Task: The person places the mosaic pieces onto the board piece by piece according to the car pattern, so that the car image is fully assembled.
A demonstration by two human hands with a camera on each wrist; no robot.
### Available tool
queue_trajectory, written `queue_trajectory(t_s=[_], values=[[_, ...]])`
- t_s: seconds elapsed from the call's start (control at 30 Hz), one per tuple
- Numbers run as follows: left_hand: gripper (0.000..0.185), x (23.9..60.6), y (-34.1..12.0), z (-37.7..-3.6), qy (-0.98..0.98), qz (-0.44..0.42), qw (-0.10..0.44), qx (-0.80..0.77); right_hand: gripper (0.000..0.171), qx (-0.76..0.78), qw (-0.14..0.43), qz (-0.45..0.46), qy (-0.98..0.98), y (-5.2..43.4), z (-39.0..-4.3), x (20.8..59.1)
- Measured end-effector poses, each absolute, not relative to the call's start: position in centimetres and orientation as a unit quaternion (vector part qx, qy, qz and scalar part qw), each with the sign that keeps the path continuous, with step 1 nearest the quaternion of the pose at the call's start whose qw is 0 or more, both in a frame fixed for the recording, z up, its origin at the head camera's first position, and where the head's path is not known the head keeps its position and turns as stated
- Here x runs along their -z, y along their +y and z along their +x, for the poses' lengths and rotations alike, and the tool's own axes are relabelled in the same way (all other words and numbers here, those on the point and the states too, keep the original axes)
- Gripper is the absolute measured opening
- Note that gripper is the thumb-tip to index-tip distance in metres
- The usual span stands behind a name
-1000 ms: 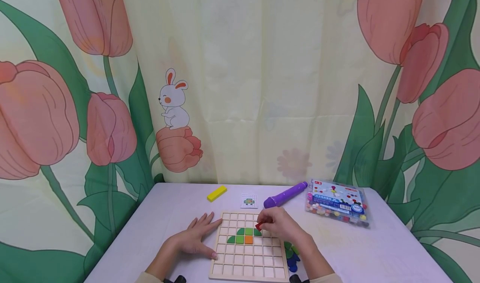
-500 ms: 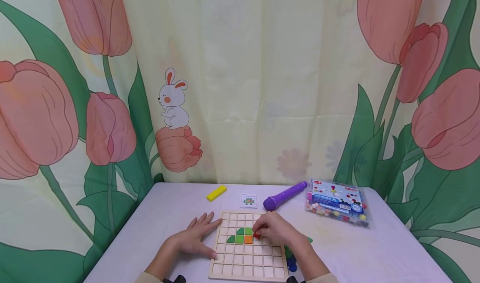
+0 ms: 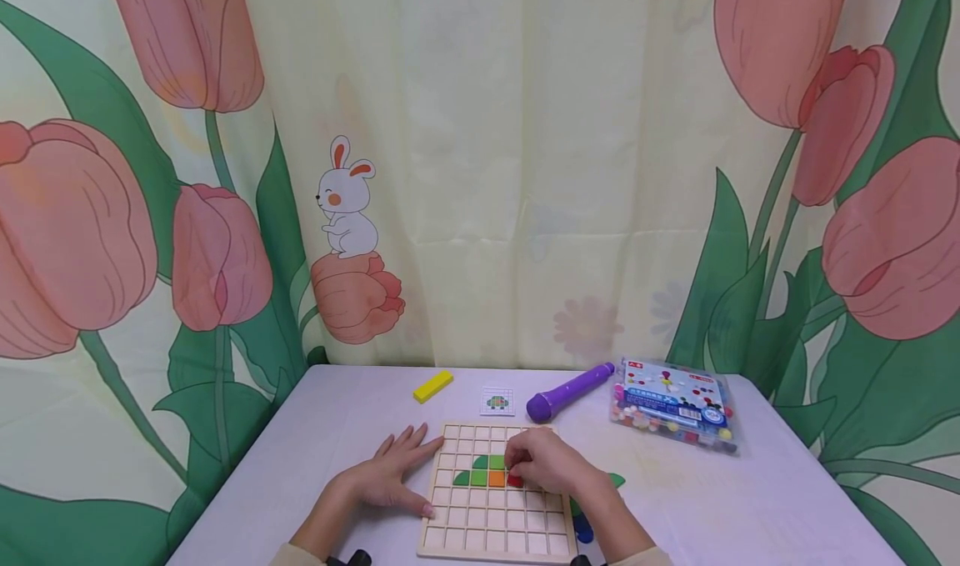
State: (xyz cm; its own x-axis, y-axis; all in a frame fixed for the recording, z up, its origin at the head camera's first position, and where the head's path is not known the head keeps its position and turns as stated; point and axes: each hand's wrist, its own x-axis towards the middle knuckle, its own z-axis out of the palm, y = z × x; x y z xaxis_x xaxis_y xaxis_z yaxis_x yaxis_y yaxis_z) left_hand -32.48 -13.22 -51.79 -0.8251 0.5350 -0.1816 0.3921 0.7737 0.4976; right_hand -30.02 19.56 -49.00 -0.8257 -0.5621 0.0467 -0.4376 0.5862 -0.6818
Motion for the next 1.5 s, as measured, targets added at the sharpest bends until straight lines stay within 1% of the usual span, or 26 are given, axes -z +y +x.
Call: queue_trajectory(t_s=[0.13,0.37,0.6,1.17,1.33,1.43,1.5], values=[[0.11,51.8,-13.2,-32.5,0.929,0.247,0.159,-0.225,0.013,0.349,0.087,-0.279,0.89,19.5,-30.0,48.9],[0.11,51.8,-13.2,-32.6,0.929,0.248,0.16,-0.223,0.009,0.371,0.11,-0.279,0.879,19.4,-29.9,48.8],[0.11,51.9,-13.1,-32.7,0.928,0.243,0.166,-0.228,0.013,0.366,0.11,-0.278,0.881,19.5,-29.7,48.7],[0.109,52.0,-13.2,-32.7,0.929,0.242,0.167,-0.224,0.011,0.354,0.108,-0.271,0.889,19.4,-29.5,48.7],[0.109,52.0,-13.3,-32.6,0.929,0.24,0.168,-0.225,0.008,0.347,0.095,-0.262,0.895,19.7,-29.5,48.5],[0.109,52.0,-13.2,-32.8,0.929,0.239,0.169,-0.225,0.012,0.353,0.085,-0.247,0.898,20.2,-29.6,48.2],[0.11,52.0,-13.2,-32.8,0.929,0.24,0.169,-0.226,0.017,0.358,0.075,-0.239,0.9,20.6,-29.6,47.9]])
